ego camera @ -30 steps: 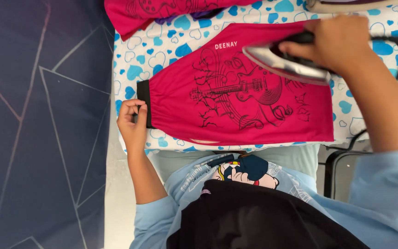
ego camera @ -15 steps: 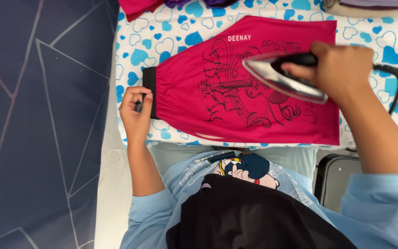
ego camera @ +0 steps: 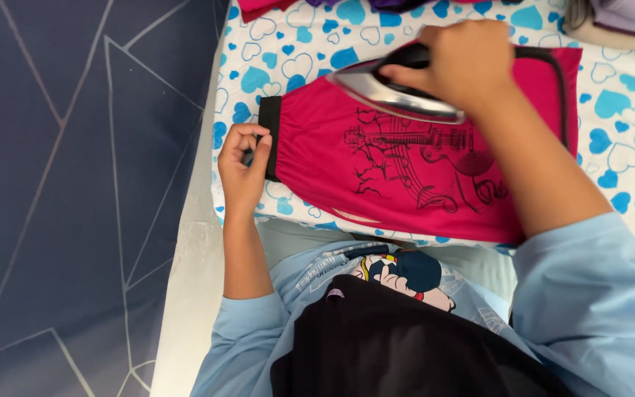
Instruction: The person is ironing a pink shirt on an ironing board to remove wrinkles and then folding it.
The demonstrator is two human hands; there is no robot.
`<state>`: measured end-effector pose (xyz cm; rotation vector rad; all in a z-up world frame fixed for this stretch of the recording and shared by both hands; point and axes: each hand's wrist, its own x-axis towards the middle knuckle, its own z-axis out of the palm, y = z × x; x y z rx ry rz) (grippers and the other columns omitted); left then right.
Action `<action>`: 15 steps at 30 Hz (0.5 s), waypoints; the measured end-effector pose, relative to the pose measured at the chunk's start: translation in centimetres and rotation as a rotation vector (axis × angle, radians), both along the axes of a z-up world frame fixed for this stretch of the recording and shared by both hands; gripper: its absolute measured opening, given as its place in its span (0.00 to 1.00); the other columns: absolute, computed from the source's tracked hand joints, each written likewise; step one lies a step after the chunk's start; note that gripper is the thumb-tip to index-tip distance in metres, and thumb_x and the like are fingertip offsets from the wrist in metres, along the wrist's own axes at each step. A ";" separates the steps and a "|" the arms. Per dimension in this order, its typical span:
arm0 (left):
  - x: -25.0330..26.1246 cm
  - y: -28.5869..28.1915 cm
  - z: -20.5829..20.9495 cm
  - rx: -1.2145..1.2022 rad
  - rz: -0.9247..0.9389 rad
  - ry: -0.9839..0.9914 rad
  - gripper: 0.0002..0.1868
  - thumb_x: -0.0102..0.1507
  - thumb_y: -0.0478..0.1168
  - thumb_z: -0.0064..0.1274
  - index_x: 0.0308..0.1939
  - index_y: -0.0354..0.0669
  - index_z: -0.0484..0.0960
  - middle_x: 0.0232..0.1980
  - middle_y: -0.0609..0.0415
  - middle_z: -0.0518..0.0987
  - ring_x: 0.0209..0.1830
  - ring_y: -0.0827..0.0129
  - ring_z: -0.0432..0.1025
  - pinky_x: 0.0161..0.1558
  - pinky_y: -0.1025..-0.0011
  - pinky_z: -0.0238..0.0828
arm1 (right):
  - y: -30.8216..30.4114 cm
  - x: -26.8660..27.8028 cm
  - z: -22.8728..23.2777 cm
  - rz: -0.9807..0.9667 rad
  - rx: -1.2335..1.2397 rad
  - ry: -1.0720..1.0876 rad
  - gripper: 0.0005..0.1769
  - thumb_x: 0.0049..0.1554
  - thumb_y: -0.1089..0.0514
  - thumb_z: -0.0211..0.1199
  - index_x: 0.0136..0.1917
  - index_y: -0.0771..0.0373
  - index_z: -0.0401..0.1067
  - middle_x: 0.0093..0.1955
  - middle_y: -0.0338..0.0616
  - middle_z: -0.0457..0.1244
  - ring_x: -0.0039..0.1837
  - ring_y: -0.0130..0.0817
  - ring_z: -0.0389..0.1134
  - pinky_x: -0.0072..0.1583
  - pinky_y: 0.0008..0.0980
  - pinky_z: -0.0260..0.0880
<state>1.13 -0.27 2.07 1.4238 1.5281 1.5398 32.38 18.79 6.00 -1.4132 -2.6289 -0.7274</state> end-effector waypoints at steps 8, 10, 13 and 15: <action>0.1 -0.1 -0.2 -0.003 0.009 -0.016 0.02 0.71 0.35 0.49 0.45 0.47 0.77 0.23 0.68 0.58 0.27 0.83 0.56 0.49 0.78 0.64 | -0.7 -4.4 -1.8 0.109 0.152 0.100 0.44 0.61 0.04 0.53 0.37 0.43 0.75 0.22 0.30 0.59 0.27 0.34 0.65 0.31 0.32 0.58; 0.0 -0.1 -0.3 -0.005 0.009 -0.014 0.02 0.71 0.34 0.50 0.45 0.47 0.77 0.23 0.68 0.58 0.26 0.83 0.56 0.50 0.78 0.64 | -0.5 -3.8 -1.8 0.108 0.156 0.111 0.44 0.60 0.03 0.53 0.38 0.42 0.74 0.23 0.30 0.59 0.28 0.34 0.66 0.32 0.32 0.59; -0.2 -0.1 -0.7 0.001 -0.002 -0.035 0.02 0.71 0.34 0.49 0.46 0.46 0.77 0.23 0.68 0.57 0.26 0.84 0.55 0.52 0.78 0.64 | -0.4 -1.7 -1.2 0.057 0.070 0.074 0.44 0.60 0.02 0.49 0.42 0.39 0.77 0.26 0.34 0.65 0.30 0.37 0.71 0.31 0.35 0.63; -0.3 0.0 -0.9 0.024 -0.014 -0.032 0.02 0.72 0.34 0.49 0.46 0.45 0.77 0.23 0.68 0.58 0.26 0.84 0.55 0.48 0.79 0.62 | -0.5 0.6 -0.7 0.012 0.095 0.015 0.40 0.62 0.04 0.49 0.47 0.33 0.79 0.27 0.30 0.67 0.34 0.31 0.73 0.33 0.29 0.65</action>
